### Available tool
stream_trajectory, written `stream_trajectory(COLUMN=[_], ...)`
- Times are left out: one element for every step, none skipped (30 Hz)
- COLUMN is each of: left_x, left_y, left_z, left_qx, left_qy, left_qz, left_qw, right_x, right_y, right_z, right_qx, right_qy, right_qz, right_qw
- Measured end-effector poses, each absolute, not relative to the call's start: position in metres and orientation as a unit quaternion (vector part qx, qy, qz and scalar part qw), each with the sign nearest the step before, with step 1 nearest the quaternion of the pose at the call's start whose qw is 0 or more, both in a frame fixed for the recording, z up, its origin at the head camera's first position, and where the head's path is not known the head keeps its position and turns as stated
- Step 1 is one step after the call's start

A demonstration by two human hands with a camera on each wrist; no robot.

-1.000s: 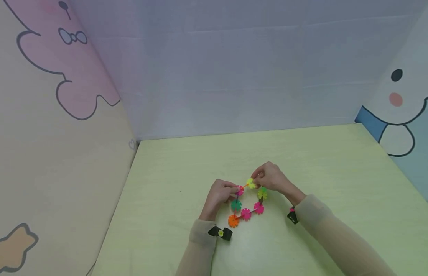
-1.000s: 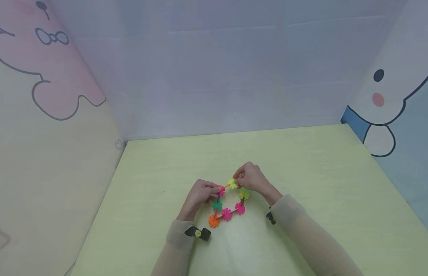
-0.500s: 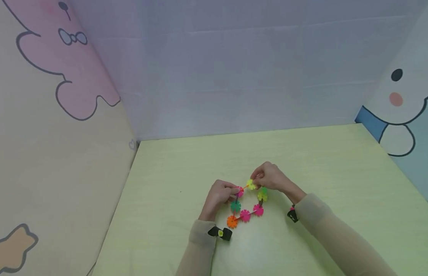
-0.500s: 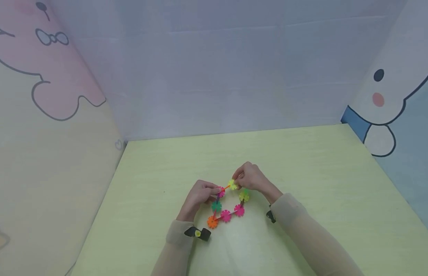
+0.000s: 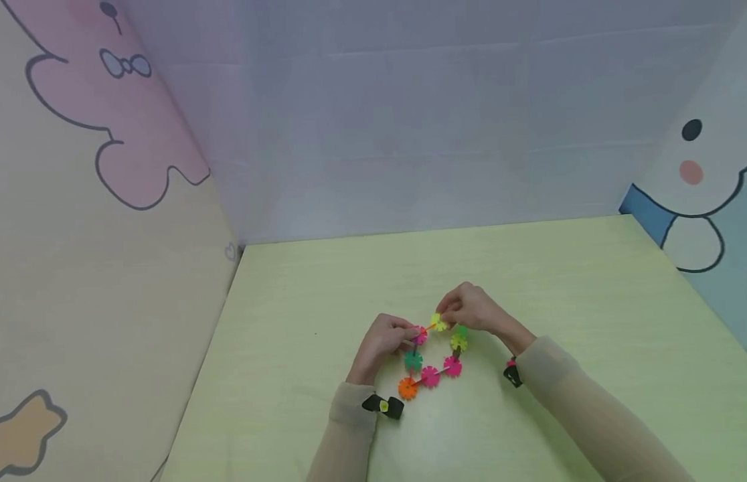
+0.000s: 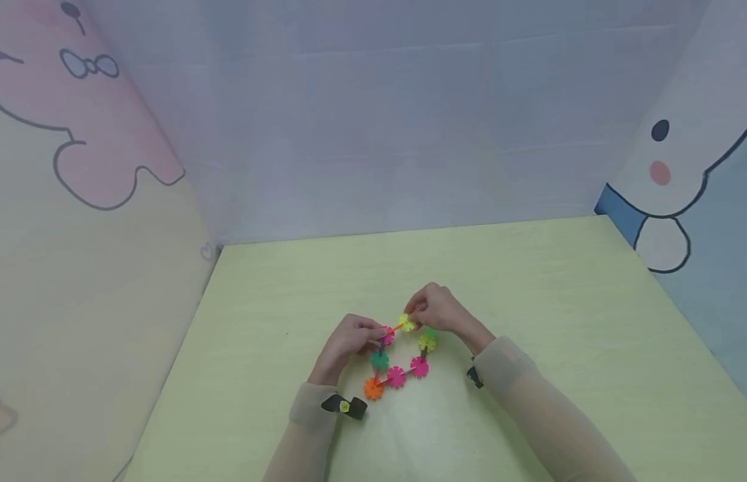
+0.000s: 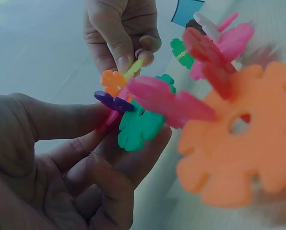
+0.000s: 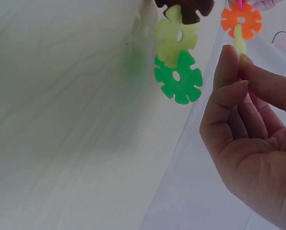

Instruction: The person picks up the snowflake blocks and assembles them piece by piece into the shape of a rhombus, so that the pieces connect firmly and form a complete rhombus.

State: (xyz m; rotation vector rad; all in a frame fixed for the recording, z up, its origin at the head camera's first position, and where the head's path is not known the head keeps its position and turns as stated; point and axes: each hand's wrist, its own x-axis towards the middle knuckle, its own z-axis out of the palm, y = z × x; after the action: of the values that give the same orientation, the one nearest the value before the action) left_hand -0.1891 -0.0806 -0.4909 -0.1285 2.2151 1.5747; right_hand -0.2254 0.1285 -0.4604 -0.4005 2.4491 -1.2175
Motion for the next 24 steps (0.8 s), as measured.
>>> stream_trajectory(left_x=[-0.1891,-0.189,-0.1889,-0.189,-0.1892,-0.1895,-0.19,-0.1906,-0.1912,-0.1917,-0.1922,-0.1927,-0.1929,-0.193,-0.1932,-0.1932,-0.1931,-0.193,-0.1929,-0.1928,-0.1926,-0.1924,-0.1924,-0.1923], left_y=[-0.0812,-0.082,-0.0826,-0.0832,-0.0836,-0.0841,-0.0843,-0.0842,-0.084,-0.0838,-0.0834,-0.0829,-0.0824,-0.082,-0.0818,-0.0816,-0.0812,-0.0811,-0.0809,-0.0807,-0.0805,-0.0803,-0.0799,-0.0796], left_z=[-0.4911,-0.4911,-0.4914,-0.4919,-0.4924,-0.4929,-0.4935,-0.494,-0.4944,-0.4945,-0.4947,-0.4949,-0.4947,-0.4945,-0.4945,-0.4943,-0.4943,-0.4942,-0.4943,-0.4946,-0.4947,-0.4946,-0.4949,-0.4949], left_qx=[-0.044,-0.039,-0.034,-0.03,-0.027,-0.024,-0.019,-0.017,-0.015,-0.016,-0.015,-0.014,-0.011,-0.011,-0.01,-0.009,-0.009,-0.008,-0.008,-0.01,-0.01,-0.011,-0.011,-0.011], left_qy=[0.792,0.791,0.79,0.789,0.788,0.786,0.785,0.783,0.782,0.779,0.777,0.775,0.776,0.778,0.779,0.779,0.78,0.781,0.781,0.781,0.782,0.782,0.783,0.785], left_qz=[0.57,0.572,0.574,0.575,0.577,0.58,0.581,0.584,0.585,0.588,0.589,0.591,0.589,0.587,0.584,0.584,0.584,0.583,0.583,0.584,0.584,0.584,0.584,0.583], left_qw=[0.213,0.214,0.214,0.214,0.214,0.215,0.213,0.214,0.215,0.219,0.221,0.224,0.225,0.226,0.226,0.227,0.226,0.224,0.222,0.221,0.218,0.215,0.212,0.209], right_x=[-0.2251,-0.2248,-0.2246,-0.2242,-0.2237,-0.2233,-0.223,-0.2228,-0.2225,-0.2222,-0.2221,-0.222,-0.2219,-0.2217,-0.2217,-0.2215,-0.2213,-0.2212,-0.221,-0.2207,-0.2206,-0.2202,-0.2201,-0.22], right_y=[0.1289,0.1294,0.1298,0.1302,0.1305,0.1308,0.1311,0.1312,0.1312,0.131,0.1308,0.1307,0.1305,0.1302,0.1301,0.1299,0.1297,0.1296,0.1293,0.1288,0.1283,0.1277,0.1273,0.127], right_z=[-0.4604,-0.4604,-0.4607,-0.4607,-0.4604,-0.4602,-0.46,-0.4596,-0.4593,-0.4587,-0.4584,-0.4583,-0.4583,-0.4583,-0.4587,-0.4588,-0.4589,-0.4592,-0.4593,-0.4592,-0.4594,-0.459,-0.4592,-0.4595], right_qx=[-0.147,-0.152,-0.158,-0.161,-0.164,-0.167,-0.172,-0.177,-0.178,-0.178,-0.179,-0.181,-0.183,-0.182,-0.183,-0.185,-0.188,-0.19,-0.191,-0.19,-0.189,-0.186,-0.183,-0.18], right_qy=[0.869,0.867,0.865,0.863,0.862,0.861,0.861,0.861,0.862,0.864,0.865,0.866,0.867,0.868,0.868,0.868,0.868,0.869,0.869,0.869,0.87,0.871,0.872,0.873], right_qz=[-0.434,-0.435,-0.437,-0.44,-0.443,-0.443,-0.444,-0.443,-0.442,-0.44,-0.438,-0.436,-0.435,-0.434,-0.434,-0.435,-0.433,-0.432,-0.431,-0.432,-0.431,-0.43,-0.428,-0.428], right_qw=[0.188,0.188,0.188,0.188,0.187,0.184,0.18,0.177,0.172,0.169,0.165,0.162,0.159,0.158,0.156,0.154,0.152,0.15,0.149,0.148,0.148,0.148,0.148,0.149])
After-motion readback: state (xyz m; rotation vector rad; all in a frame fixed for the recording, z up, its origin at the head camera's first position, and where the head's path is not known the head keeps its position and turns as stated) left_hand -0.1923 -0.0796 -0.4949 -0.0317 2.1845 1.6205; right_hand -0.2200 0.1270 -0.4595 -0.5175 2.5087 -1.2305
